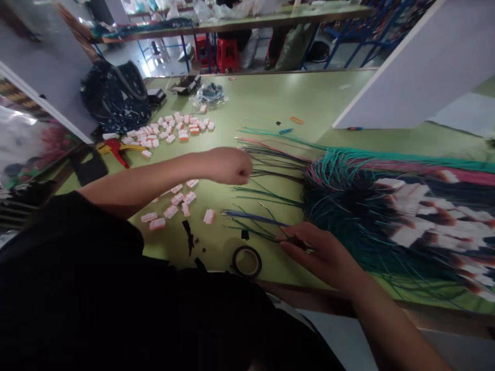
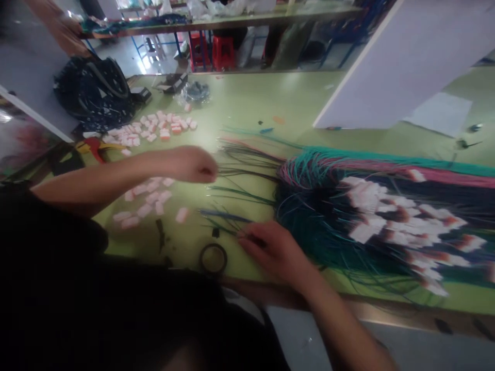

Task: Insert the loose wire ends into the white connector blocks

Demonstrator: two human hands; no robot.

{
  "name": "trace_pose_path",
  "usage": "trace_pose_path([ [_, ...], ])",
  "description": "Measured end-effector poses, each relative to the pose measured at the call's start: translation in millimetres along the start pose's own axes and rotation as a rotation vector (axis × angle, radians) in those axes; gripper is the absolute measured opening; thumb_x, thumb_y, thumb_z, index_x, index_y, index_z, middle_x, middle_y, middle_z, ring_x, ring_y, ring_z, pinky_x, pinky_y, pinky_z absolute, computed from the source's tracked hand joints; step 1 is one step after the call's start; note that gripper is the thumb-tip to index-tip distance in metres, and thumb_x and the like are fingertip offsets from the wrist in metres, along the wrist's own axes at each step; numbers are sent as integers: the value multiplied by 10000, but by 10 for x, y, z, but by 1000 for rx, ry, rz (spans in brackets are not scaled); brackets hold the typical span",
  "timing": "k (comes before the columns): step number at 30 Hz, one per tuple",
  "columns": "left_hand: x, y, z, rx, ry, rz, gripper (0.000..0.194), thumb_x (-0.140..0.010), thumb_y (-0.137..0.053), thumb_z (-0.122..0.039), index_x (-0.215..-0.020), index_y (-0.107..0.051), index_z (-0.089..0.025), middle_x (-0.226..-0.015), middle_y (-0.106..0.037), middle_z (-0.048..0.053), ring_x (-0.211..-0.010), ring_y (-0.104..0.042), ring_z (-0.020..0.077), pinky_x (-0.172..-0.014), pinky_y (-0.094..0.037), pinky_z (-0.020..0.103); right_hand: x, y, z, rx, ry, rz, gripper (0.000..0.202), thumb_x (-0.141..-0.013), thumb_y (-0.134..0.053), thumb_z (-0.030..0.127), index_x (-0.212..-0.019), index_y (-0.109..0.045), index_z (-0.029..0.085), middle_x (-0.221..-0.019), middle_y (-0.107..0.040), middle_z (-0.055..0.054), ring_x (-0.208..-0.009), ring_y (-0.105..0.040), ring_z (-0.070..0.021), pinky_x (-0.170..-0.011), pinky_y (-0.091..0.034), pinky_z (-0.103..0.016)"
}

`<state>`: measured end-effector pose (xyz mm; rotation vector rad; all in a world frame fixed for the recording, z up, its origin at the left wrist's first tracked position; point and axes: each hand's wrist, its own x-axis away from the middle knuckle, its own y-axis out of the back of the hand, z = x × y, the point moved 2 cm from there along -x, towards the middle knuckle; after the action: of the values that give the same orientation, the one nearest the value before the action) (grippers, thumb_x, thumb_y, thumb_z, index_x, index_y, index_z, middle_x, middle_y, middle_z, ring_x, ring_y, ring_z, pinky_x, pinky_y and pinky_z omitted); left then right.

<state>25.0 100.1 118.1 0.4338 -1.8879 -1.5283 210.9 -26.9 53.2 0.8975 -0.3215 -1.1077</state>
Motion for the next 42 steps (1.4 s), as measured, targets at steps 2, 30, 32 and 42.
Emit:
trace_pose_path([
  [2, 248, -212, 40, 11, 55, 124, 240, -788, -511, -341, -882, -655, -173, -910, -676, 35, -770, -579, 159, -653, -362, 241, -105, -11, 41, -34, -20, 0, 199, -842, -481, 304, -835, -649, 197, -689, -675, -10, -602, -591, -121, -570, -456, -228],
  [30, 218, -856, -229, 1302, 80, -173, 423, -701, -612, -205, -1088, -443, -175, -873, -567, 17, -806, -577, 113, -727, -474, 253, -428, -166, 119, 194, -9, -226, 252, -772, -455, 185, -549, -572, 182, -515, -518, 13, -498, -445, -86, -502, -316, -213],
  [32, 232, -837, -240, 1225, 96, -196, 424, -713, -604, -213, -1105, -452, -165, -907, -577, 31, -840, -583, 122, -735, -478, 248, -424, -191, 115, 230, 11, -231, 245, -767, -457, 183, -550, -572, 177, -509, -504, 12, -492, -430, -86, -500, -301, -219],
  [42, 252, -831, -226, 751, -115, -476, 168, -775, -560, -168, -940, -580, -144, -943, -633, 71, -903, -591, 151, -763, -474, 250, -409, -243, 107, 278, -21, -228, 236, -752, -470, 195, -526, -538, 181, -490, -470, 18, -499, -398, -92, -507, -249, -240],
])
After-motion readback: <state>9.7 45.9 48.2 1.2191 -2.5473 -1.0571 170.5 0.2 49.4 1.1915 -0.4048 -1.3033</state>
